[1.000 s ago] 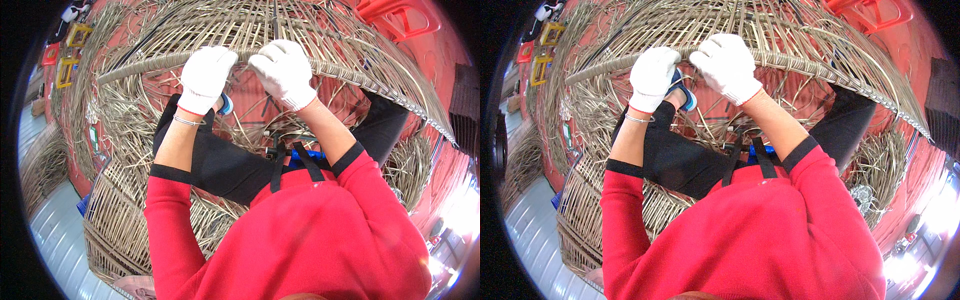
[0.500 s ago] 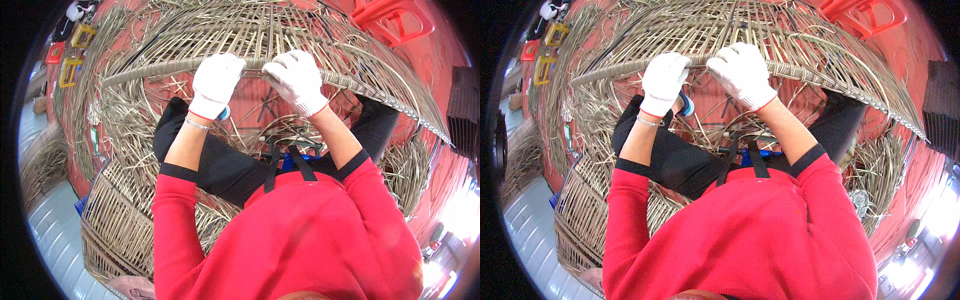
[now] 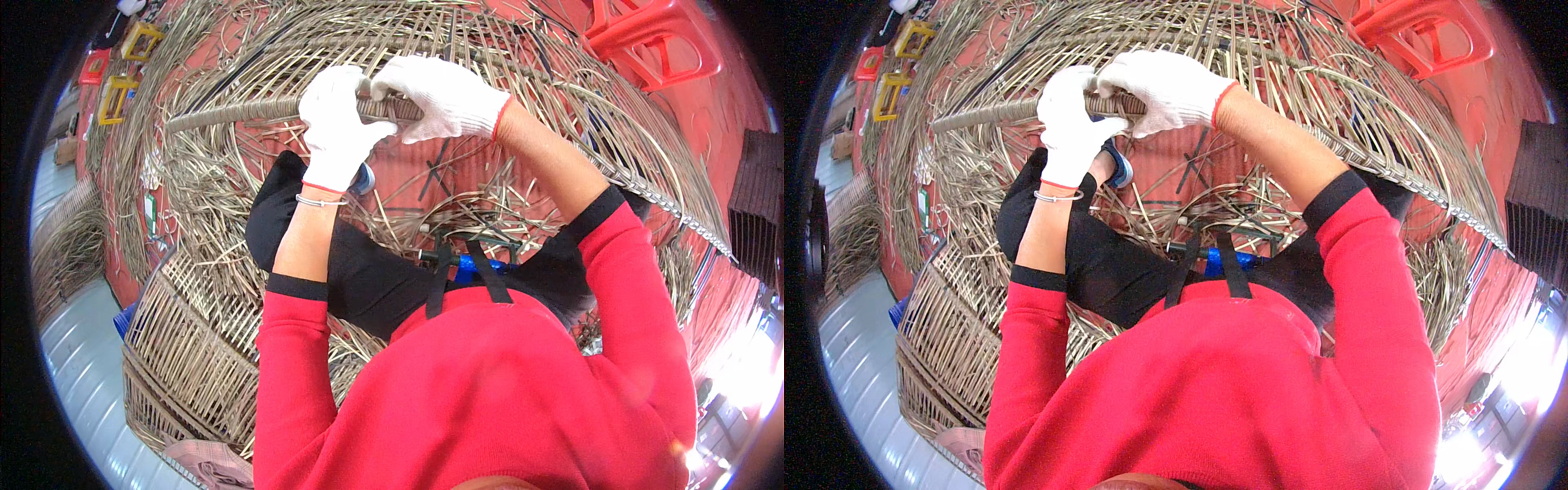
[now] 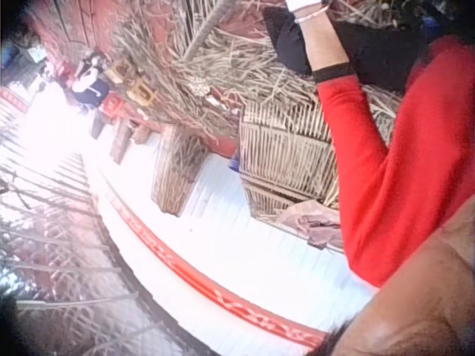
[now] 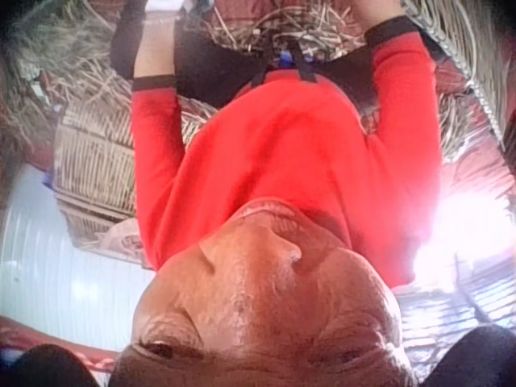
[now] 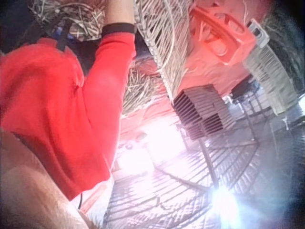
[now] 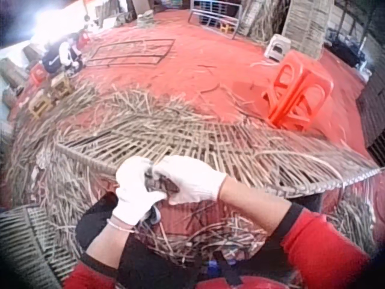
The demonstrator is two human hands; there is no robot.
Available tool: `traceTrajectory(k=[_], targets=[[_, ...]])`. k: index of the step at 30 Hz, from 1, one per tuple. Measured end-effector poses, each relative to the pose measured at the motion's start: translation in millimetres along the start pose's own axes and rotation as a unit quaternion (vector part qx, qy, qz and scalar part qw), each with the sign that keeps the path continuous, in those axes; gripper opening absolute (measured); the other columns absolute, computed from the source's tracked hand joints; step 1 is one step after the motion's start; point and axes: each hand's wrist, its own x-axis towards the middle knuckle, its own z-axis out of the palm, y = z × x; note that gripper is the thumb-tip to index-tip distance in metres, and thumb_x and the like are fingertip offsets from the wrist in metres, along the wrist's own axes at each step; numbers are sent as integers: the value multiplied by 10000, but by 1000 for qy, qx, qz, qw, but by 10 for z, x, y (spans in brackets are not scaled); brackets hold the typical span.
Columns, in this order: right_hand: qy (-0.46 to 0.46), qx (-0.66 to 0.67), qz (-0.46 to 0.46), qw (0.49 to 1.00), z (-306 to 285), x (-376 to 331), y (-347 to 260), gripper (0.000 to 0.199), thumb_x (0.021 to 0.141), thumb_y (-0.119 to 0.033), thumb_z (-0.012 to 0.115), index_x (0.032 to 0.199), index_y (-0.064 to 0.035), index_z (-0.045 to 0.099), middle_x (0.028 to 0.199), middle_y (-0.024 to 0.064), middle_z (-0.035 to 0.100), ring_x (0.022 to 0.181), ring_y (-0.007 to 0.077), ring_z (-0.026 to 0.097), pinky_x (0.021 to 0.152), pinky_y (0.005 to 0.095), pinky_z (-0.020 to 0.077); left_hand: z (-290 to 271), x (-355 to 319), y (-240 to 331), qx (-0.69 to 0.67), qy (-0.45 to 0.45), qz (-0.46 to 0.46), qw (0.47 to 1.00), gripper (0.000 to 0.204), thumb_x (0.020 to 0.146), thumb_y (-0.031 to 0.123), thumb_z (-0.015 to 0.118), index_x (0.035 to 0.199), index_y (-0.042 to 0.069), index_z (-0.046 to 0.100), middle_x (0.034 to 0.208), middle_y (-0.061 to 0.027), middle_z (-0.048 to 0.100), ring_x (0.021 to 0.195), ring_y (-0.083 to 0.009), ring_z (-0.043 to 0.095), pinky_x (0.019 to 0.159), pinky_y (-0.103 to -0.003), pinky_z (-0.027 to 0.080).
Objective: The person weaves thin dried plant strips into a large circular basket frame using both hands. They repeatedly thread and pull the strips through the existing weave to build up the basket wall.
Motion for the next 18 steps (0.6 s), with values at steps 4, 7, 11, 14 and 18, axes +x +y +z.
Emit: traceTrajectory(k=[4,7,11,14,18], targets=[[-55,46,35,997,19,46,102,457,701,-310,855,1001,-149,551,1017,107,614,996,360,639,850,449,520,26,-57,-92,114,-96,-13,989,879,551,422,943,1275,63,597,1270,-148,591,1182,-361,559,1016,-485,401],[-87,3,37,996,42,108,97,431,714,-322,846,960,-158,533,1001,106,609,966,364,636,822,459,517,0,-51,-84,94,-105,-16,990,857,562,425,938,1264,69,600,1253,-152,596,1183,-361,559,1008,-484,400],[-76,11,19,997,22,106,108,416,729,-351,830,927,-154,521,927,103,608,928,364,638,786,462,514,-69,18,-6,93,-84,0,992,777,561,365,939,1220,96,628,1194,-133,634,1147,-350,592,990,-469,424],[-120,50,90,987,-10,38,134,422,725,-378,822,931,-145,535,916,119,611,917,362,641,787,460,512,-125,79,49,17,-129,-25,991,715,550,302,939,1175,94,662,1146,-121,683,1119,-360,625,995,-465,455],[-79,61,72,992,10,24,177,461,705,-402,822,963,-130,553,925,123,617,929,343,626,815,439,508,-123,100,90,37,-91,-24,995,651,566,306,936,1133,100,691,1121,-105,697,1106,-351,638,995,-459,461]])
